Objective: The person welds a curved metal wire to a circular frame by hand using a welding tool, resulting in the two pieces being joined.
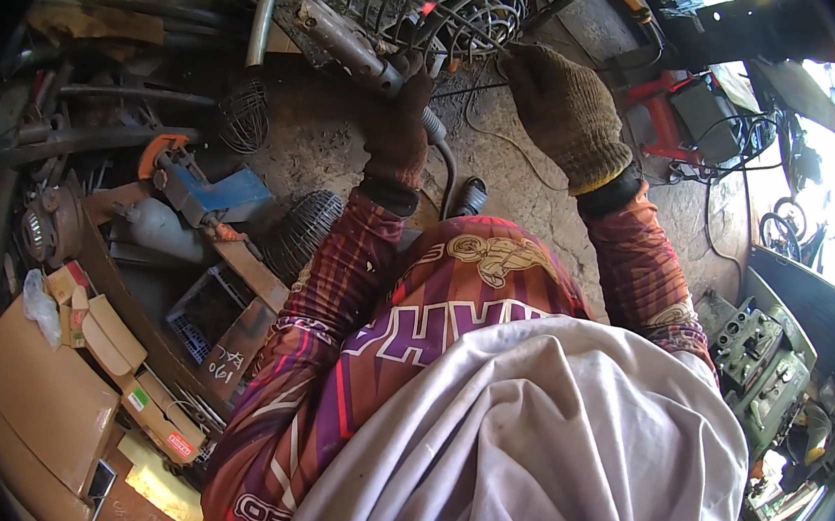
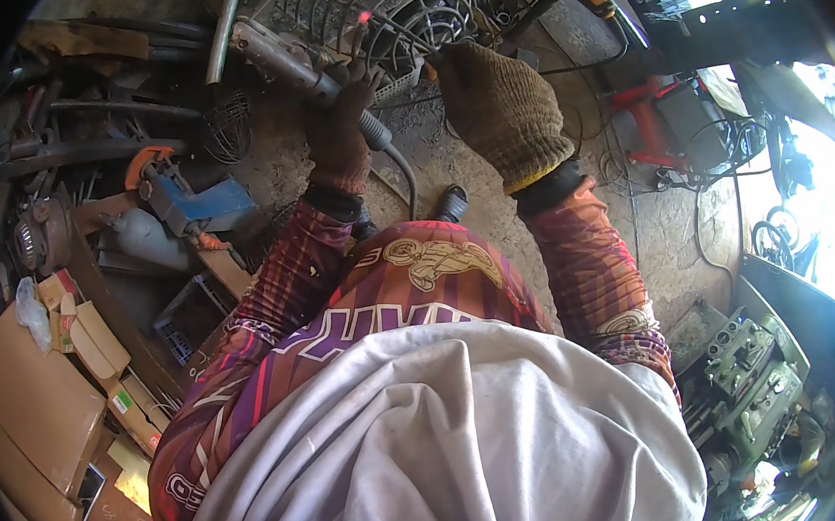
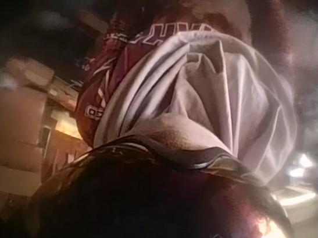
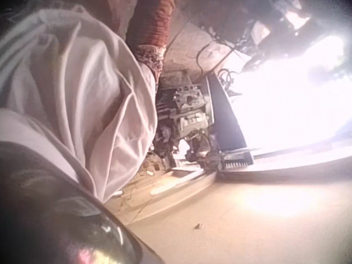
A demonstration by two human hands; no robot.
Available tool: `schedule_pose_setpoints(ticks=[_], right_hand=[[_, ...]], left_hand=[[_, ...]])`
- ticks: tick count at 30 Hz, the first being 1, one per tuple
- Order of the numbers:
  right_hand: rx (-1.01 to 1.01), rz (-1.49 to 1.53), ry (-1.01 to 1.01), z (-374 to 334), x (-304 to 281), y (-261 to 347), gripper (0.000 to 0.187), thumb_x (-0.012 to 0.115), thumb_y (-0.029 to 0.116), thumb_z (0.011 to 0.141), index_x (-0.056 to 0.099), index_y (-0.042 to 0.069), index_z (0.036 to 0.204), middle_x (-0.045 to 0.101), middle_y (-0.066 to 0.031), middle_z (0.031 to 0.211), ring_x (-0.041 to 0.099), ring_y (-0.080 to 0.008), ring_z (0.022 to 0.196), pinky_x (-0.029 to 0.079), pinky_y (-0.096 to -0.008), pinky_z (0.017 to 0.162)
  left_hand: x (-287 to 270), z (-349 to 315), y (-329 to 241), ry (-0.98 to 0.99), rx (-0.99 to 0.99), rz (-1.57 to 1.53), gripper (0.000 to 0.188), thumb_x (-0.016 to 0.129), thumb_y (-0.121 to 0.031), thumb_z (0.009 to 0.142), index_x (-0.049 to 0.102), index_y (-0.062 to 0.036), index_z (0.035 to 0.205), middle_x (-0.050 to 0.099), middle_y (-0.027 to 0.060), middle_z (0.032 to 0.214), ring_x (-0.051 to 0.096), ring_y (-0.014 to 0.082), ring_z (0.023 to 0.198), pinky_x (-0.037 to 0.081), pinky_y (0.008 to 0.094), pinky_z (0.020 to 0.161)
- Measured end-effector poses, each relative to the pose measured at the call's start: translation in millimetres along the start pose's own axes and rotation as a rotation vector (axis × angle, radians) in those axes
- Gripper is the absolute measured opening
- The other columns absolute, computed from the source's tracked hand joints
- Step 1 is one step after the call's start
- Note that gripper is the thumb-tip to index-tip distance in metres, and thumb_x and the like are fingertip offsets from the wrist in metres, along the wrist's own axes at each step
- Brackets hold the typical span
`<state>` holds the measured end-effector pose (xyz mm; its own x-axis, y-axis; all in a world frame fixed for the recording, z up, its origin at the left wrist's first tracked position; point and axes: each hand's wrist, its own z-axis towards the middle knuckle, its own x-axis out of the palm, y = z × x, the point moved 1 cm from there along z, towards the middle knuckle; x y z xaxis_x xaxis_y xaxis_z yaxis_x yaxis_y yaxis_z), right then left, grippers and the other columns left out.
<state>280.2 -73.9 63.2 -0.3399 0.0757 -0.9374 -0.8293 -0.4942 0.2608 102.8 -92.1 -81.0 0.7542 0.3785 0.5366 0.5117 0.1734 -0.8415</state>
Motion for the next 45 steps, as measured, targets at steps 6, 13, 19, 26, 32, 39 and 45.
schedule_pose_setpoints(ticks=[6, 13, 19, 26, 32, 39, 45], right_hand=[[-0.027, 0.021, -0.132, -1.9, 5.3, -7.0, 0.020, 0.063, 0.026, 0.094, 0.068, 0.010, 0.104, 0.070, -0.0109, 0.087, 0.070, -0.0344, 0.078, 0.058, -0.0446, 0.064], [-0.049, 0.046, -0.083, 1.4, 3.2, -10.8, 0.019, 0.062, 0.025, 0.095, 0.067, 0.010, 0.105, 0.070, -0.0111, 0.087, 0.070, -0.0350, 0.078, 0.058, -0.0452, 0.064], [-0.117, 0.039, -0.150, -3.2, 13.5, -14.4, 0.021, 0.061, 0.024, 0.096, 0.066, 0.009, 0.109, 0.069, -0.0125, 0.090, 0.069, -0.0364, 0.080, 0.057, -0.0464, 0.066], [0.045, 0.149, -0.077, -8.2, 21.7, -10.7, 0.022, 0.059, 0.026, 0.097, 0.066, 0.011, 0.111, 0.071, -0.0145, 0.092, 0.070, -0.0363, 0.082, 0.057, -0.0468, 0.068], [0.050, 0.181, -0.097, -8.7, 21.7, -10.8, 0.024, 0.058, 0.028, 0.099, 0.068, 0.012, 0.112, 0.071, -0.0149, 0.091, 0.070, -0.0364, 0.083, 0.057, -0.0462, 0.069], [0.048, 0.156, -0.098, -10.1, 23.9, -16.1, 0.026, 0.060, 0.028, 0.098, 0.070, 0.012, 0.116, 0.073, -0.0136, 0.095, 0.072, -0.0344, 0.086, 0.058, -0.0438, 0.073], [0.079, 0.170, -0.085, -9.8, 26.9, -13.8, 0.026, 0.062, 0.030, 0.097, 0.071, 0.013, 0.114, 0.074, -0.0134, 0.096, 0.072, -0.0339, 0.087, 0.059, -0.0433, 0.073]], left_hand=[[8.2, -3.0, 0.7, -0.013, 0.069, 0.110, 0.040, 0.074, -0.002, 0.083, 0.057, -0.0030, 0.119, 0.063, 0.0070, 0.113, 0.064, 0.0178, 0.105, 0.053, 0.0348, 0.090], [15.0, -8.9, -0.6, -0.073, 0.077, 0.102, 0.036, 0.074, -0.002, 0.083, 0.059, -0.0017, 0.116, 0.064, 0.0072, 0.114, 0.064, 0.0178, 0.103, 0.052, 0.0348, 0.089], [12.7, -8.1, 0.5, -0.079, 0.088, 0.206, 0.035, 0.075, -0.005, 0.083, 0.061, -0.0011, 0.115, 0.065, 0.0062, 0.110, 0.063, 0.0159, 0.099, 0.051, 0.0332, 0.085], [7.7, -5.1, 4.4, -0.042, 0.068, 0.235, 0.036, 0.075, -0.006, 0.083, 0.061, -0.0008, 0.116, 0.064, 0.0051, 0.110, 0.061, 0.0133, 0.094, 0.051, 0.0328, 0.082], [7.8, -5.5, 7.8, -0.070, 0.082, 0.126, 0.038, 0.075, -0.004, 0.084, 0.059, -0.0023, 0.118, 0.063, 0.0054, 0.113, 0.062, 0.0148, 0.096, 0.052, 0.0324, 0.084], [4.7, -6.2, -11.1, -0.002, -0.065, 0.036, 0.044, 0.078, -0.004, 0.082, 0.055, -0.0050, 0.119, 0.061, 0.0059, 0.114, 0.063, 0.0199, 0.106, 0.054, 0.0350, 0.092], [-34.9, -26.8, -65.9, 0.057, -0.117, 0.098, 0.020, 0.067, -0.004, 0.091, 0.060, -0.0059, 0.110, 0.062, 0.0062, 0.089, 0.062, 0.0148, 0.074, 0.058, 0.0329, 0.073]])
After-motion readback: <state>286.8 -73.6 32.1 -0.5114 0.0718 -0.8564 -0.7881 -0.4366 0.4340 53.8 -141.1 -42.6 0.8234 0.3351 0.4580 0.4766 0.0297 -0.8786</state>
